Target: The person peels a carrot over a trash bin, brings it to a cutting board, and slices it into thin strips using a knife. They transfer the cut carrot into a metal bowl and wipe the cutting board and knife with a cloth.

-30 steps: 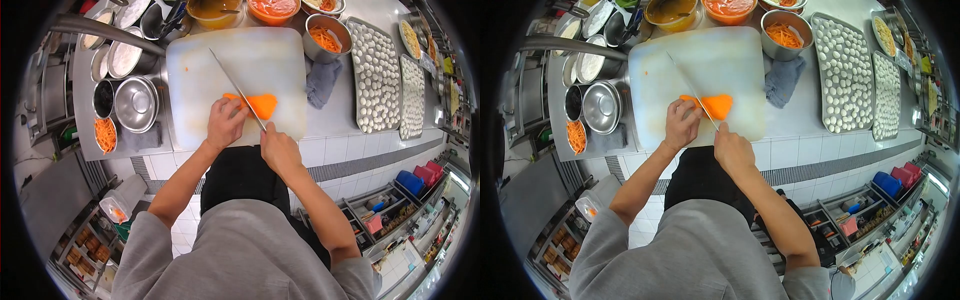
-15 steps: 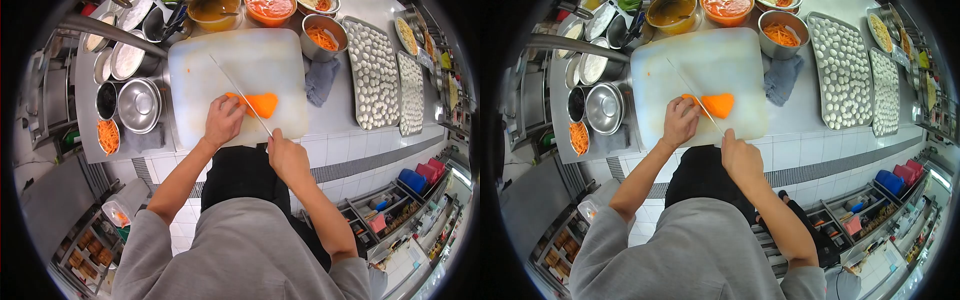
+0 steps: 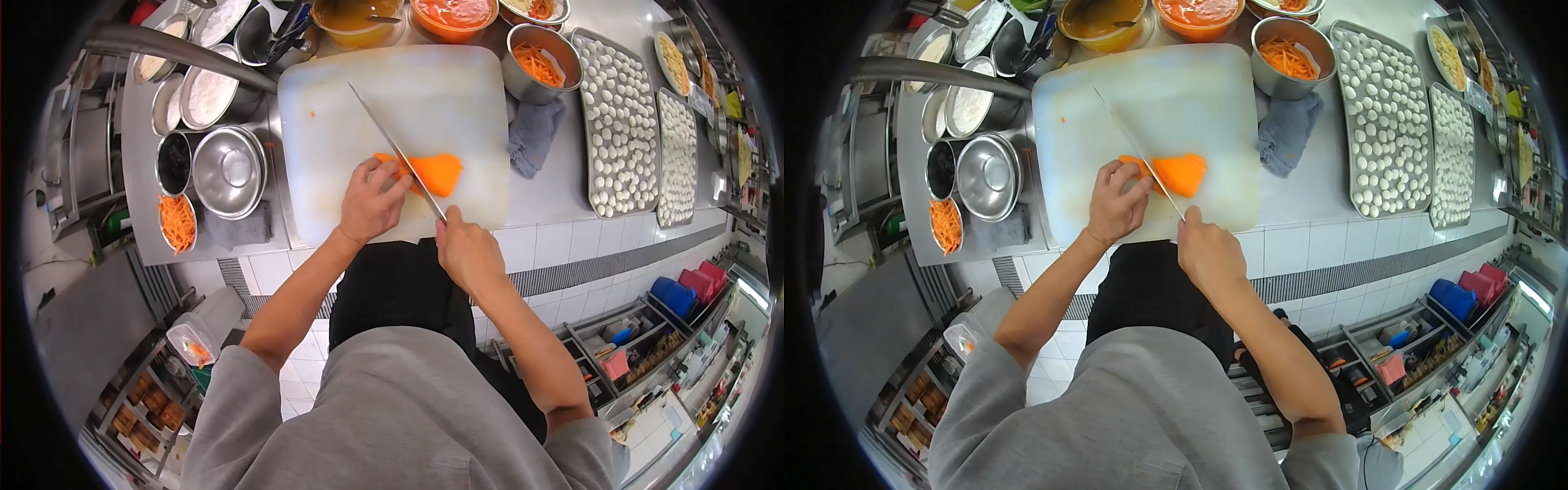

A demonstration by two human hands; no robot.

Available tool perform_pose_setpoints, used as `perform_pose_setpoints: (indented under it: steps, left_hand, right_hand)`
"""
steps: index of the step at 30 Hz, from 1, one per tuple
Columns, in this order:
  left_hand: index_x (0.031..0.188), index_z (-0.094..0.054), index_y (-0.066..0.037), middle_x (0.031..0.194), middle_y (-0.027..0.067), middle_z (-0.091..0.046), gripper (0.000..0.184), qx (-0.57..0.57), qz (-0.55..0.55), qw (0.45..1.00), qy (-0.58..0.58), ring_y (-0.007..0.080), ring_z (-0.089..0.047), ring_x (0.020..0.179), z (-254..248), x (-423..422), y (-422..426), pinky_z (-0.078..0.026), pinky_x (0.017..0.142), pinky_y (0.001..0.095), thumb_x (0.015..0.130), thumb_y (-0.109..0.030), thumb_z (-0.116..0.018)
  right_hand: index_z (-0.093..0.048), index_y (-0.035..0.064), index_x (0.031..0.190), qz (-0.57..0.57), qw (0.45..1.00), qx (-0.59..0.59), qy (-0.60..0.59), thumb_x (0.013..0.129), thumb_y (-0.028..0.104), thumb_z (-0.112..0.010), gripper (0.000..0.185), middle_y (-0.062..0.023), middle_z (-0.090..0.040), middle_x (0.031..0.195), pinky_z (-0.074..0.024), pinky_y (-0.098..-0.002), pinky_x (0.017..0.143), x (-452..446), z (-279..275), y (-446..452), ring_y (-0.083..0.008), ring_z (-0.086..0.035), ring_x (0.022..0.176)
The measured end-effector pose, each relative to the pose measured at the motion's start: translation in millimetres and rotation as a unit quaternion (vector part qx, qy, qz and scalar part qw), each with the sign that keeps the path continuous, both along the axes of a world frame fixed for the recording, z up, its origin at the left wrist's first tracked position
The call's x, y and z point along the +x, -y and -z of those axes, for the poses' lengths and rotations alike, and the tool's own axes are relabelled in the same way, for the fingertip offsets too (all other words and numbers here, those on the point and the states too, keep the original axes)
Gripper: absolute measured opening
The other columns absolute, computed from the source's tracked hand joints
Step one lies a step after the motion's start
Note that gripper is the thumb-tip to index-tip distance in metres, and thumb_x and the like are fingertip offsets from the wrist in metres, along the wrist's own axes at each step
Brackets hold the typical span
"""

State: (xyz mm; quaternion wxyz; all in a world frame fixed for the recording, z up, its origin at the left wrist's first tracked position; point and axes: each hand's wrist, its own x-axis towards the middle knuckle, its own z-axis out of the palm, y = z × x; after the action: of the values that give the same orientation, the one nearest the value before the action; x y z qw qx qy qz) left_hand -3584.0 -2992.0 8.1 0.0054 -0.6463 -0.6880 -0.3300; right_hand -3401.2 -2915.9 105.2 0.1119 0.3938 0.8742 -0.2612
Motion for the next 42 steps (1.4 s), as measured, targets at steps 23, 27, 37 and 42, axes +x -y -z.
perform_pose_setpoints:
  steps: [23,27,37,42]
  left_hand:
    - [0.109,-0.066,-0.011,0.115,0.0067,-0.059,0.038,0.018,-0.009,1.000,0.006,0.0342,-0.055,0.101,0,1,0,-0.050,0.086,0.0410,0.072,0.000,-0.072]
    - [0.109,-0.066,-0.012,0.115,0.0064,-0.059,0.039,0.021,-0.004,1.000,0.010,0.0344,-0.055,0.101,0,0,0,-0.051,0.085,0.0406,0.072,-0.001,-0.072]
    - [0.109,-0.065,-0.009,0.113,0.0073,-0.059,0.036,0.031,-0.023,0.999,0.030,0.0336,-0.055,0.100,1,1,0,-0.050,0.086,0.0413,0.074,-0.002,-0.073]
    - [0.108,-0.065,-0.008,0.113,0.0081,-0.059,0.034,0.015,-0.002,1.000,-0.003,0.0337,-0.056,0.101,-3,-4,2,-0.051,0.087,0.0415,0.076,0.001,-0.071]
  right_hand:
    - [-0.049,0.0024,0.096,-0.005,0.999,-0.019,0.037,0.102,0.024,-0.053,0.023,-0.0210,-0.064,0.060,-0.0550,-0.0500,0.054,14,-19,6,-0.0414,-0.066,0.056]
    - [-0.050,0.0019,0.095,-0.006,1.000,-0.010,0.011,0.101,0.024,-0.052,0.023,-0.0221,-0.065,0.062,-0.0559,-0.0501,0.056,-8,5,0,-0.0415,-0.068,0.060]
    - [-0.053,0.0025,0.099,0.022,0.998,-0.030,-0.060,0.101,0.026,-0.053,0.024,-0.0239,-0.066,0.067,-0.0550,-0.0543,0.064,-5,49,-17,-0.0452,-0.068,0.065]
    - [-0.052,0.0039,0.097,0.014,0.999,-0.016,-0.043,0.101,0.027,-0.053,0.024,-0.0228,-0.066,0.067,-0.0550,-0.0534,0.061,-4,26,-12,-0.0432,-0.068,0.063]
